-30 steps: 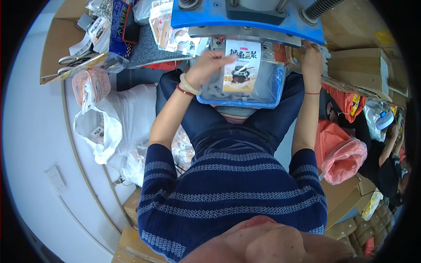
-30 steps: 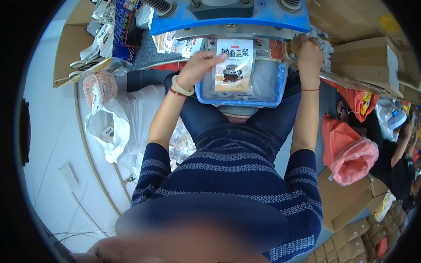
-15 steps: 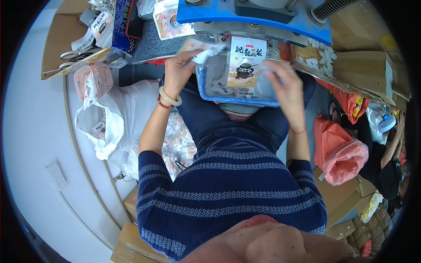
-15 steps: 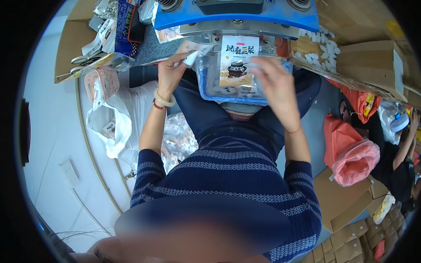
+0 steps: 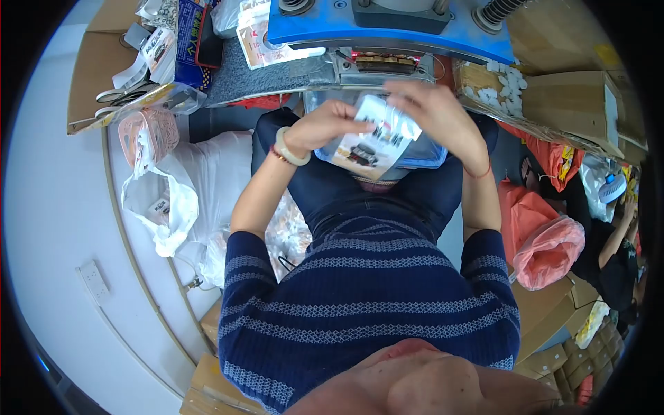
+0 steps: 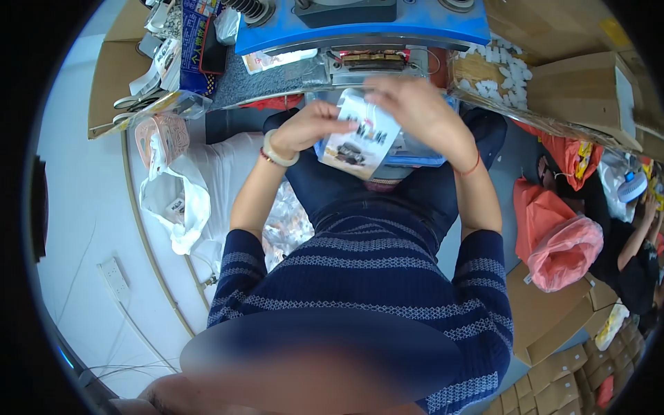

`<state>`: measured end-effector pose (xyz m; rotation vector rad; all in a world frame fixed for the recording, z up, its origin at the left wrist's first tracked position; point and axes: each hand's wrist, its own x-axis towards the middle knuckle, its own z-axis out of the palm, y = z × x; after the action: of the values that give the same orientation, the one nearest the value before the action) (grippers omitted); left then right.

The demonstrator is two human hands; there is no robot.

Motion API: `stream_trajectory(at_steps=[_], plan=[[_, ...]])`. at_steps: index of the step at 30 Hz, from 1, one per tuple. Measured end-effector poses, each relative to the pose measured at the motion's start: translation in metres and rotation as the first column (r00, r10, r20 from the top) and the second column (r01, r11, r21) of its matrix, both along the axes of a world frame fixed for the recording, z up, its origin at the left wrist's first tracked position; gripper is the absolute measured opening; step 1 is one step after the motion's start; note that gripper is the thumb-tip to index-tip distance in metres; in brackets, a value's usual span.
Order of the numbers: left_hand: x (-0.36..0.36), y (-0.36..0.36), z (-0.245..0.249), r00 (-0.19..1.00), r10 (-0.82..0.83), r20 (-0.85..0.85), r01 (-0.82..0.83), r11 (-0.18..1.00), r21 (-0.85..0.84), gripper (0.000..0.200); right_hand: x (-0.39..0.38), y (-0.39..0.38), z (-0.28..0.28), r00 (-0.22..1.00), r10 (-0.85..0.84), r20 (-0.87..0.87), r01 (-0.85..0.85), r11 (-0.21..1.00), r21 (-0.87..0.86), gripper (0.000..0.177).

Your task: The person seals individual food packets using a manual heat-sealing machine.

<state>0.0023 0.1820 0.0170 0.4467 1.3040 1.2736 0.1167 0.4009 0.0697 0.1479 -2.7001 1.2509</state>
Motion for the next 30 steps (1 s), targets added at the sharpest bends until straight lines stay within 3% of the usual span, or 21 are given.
stream_trajectory(at_steps=[2, 3, 5, 7, 8, 9, 11, 12, 14, 15, 16, 17, 18, 20, 21, 23, 24, 26, 28, 29, 30], plan=[[-0.001, 0.021, -0.017, 0.937, 0.204, 0.284, -0.235, 0.969, 0.077, 0.026, -0.002, 0.012, 0.005, 0.951, -0.31, -0.005, 0.303, 0.926, 0.226, 0.03], [-0.005, 0.028, -0.02, 0.913, 0.244, 0.327, -0.294, 0.949, 0.113, 0.028, 0.001, 0.022, 0.0, 0.917, -0.396, -0.057, 0.381, 0.822, 0.424, 0.03], [-0.018, 0.041, -0.022, 0.866, 0.309, 0.393, -0.362, 0.93, 0.069, 0.027, 0.013, 0.051, -0.007, 0.847, -0.531, -0.009, 0.455, 0.718, 0.526, 0.026], [-0.021, 0.047, -0.021, 0.861, 0.332, 0.385, -0.388, 0.918, 0.076, 0.027, 0.013, 0.088, -0.027, 0.781, -0.608, -0.144, 0.542, 0.544, 0.64, 0.023], [-0.02, 0.047, -0.022, 0.859, 0.342, 0.381, -0.4, 0.913, 0.082, 0.027, 0.008, 0.097, -0.031, 0.709, -0.668, -0.226, 0.634, 0.464, 0.618, 0.021], [-0.019, 0.045, -0.021, 0.856, 0.353, 0.378, -0.412, 0.907, 0.086, 0.028, 0.007, 0.11, -0.046, 0.709, -0.669, -0.225, 0.635, 0.466, 0.616, 0.021], [-0.016, 0.041, -0.018, 0.877, 0.362, 0.314, -0.4, 0.914, 0.064, 0.026, 0.005, 0.13, -0.073, 0.787, -0.508, -0.349, 0.59, 0.455, 0.667, 0.025], [-0.022, 0.032, -0.021, 0.933, 0.334, 0.136, -0.337, 0.942, 0.001, 0.026, 0.003, 0.137, -0.076, 0.793, -0.495, -0.355, 0.585, 0.459, 0.669, 0.025], [-0.048, 0.01, -0.007, 0.918, 0.315, -0.241, -0.331, 0.943, -0.029, 0.026, 0.006, 0.13, -0.077, 0.782, -0.583, -0.22, 0.58, 0.551, 0.6, 0.03], [-0.065, -0.002, -0.025, 0.748, 0.516, -0.417, -0.51, 0.849, 0.137, 0.027, 0.006, 0.124, -0.076, 0.785, -0.584, -0.208, 0.575, 0.562, 0.595, 0.03], [-0.076, -0.007, -0.025, 0.5, 0.519, -0.694, -0.548, 0.81, 0.211, 0.029, 0.004, 0.119, -0.07, 0.759, -0.62, -0.199, 0.605, 0.558, 0.568, 0.032], [-0.089, -0.01, -0.023, 0.173, 0.462, -0.869, -0.547, 0.78, 0.306, 0.031, 0.003, 0.117, -0.066, 0.728, -0.656, -0.199, 0.64, 0.547, 0.54, 0.034], [-0.101, -0.016, -0.03, -0.158, 0.237, -0.959, -0.331, 0.902, 0.278, 0.041, 0.005, 0.116, -0.065, 0.727, -0.656, -0.203, 0.643, 0.545, 0.538, 0.034], [-0.08, -0.031, -0.057, -0.18, 0.082, -0.98, -0.244, 0.962, 0.126, 0.057, 0.01, 0.114, -0.061, 0.632, -0.732, -0.253, 0.719, 0.433, 0.543, 0.038], [-0.066, -0.039, -0.064, -0.204, 0.013, -0.979, -0.195, 0.979, 0.053, 0.065, 0.012, 0.113, -0.058, 0.628, -0.735, -0.254, 0.724, 0.433, 0.537, 0.038], [-0.05, -0.056, -0.065, -0.221, 0.01, -0.975, -0.149, 0.988, 0.044, 0.061, 0.018, 0.11, -0.049, 0.54, -0.813, -0.217, 0.777, 0.383, 0.499, 0.029], [-0.049, -0.06, -0.071, -0.254, 0.139, -0.957, -0.224, 0.954, 0.198, 0.05, 0.022, 0.11, -0.05, 0.542, -0.814, -0.21, 0.772, 0.384, 0.506, 0.029], [-0.048, -0.058, -0.059, -0.273, 0.201, -0.941, -0.244, 0.932, 0.269, 0.039, 0.027, 0.11, -0.046, 0.655, -0.665, -0.359, 0.756, 0.57, 0.322, 0.024], [-0.056, -0.052, -0.056, -0.263, 0.252, -0.931, -0.264, 0.91, 0.321, 0.032, 0.035, 0.095, -0.034, 0.669, -0.659, -0.345, 0.74, 0.634, 0.225, 0.023], [-0.059, -0.047, -0.054, -0.281, 0.246, -0.928, -0.348, 0.874, 0.337, 0.028, 0.039, 0.082, -0.028, 0.679, -0.659, -0.323, 0.72, 0.684, 0.119, 0.023], [-0.062, -0.044, -0.054, -0.294, 0.233, -0.927, -0.432, 0.833, 0.346, 0.025, 0.041, 0.069, -0.022, 0.684, -0.654, -0.323, 0.715, 0.689, 0.119, 0.023]])
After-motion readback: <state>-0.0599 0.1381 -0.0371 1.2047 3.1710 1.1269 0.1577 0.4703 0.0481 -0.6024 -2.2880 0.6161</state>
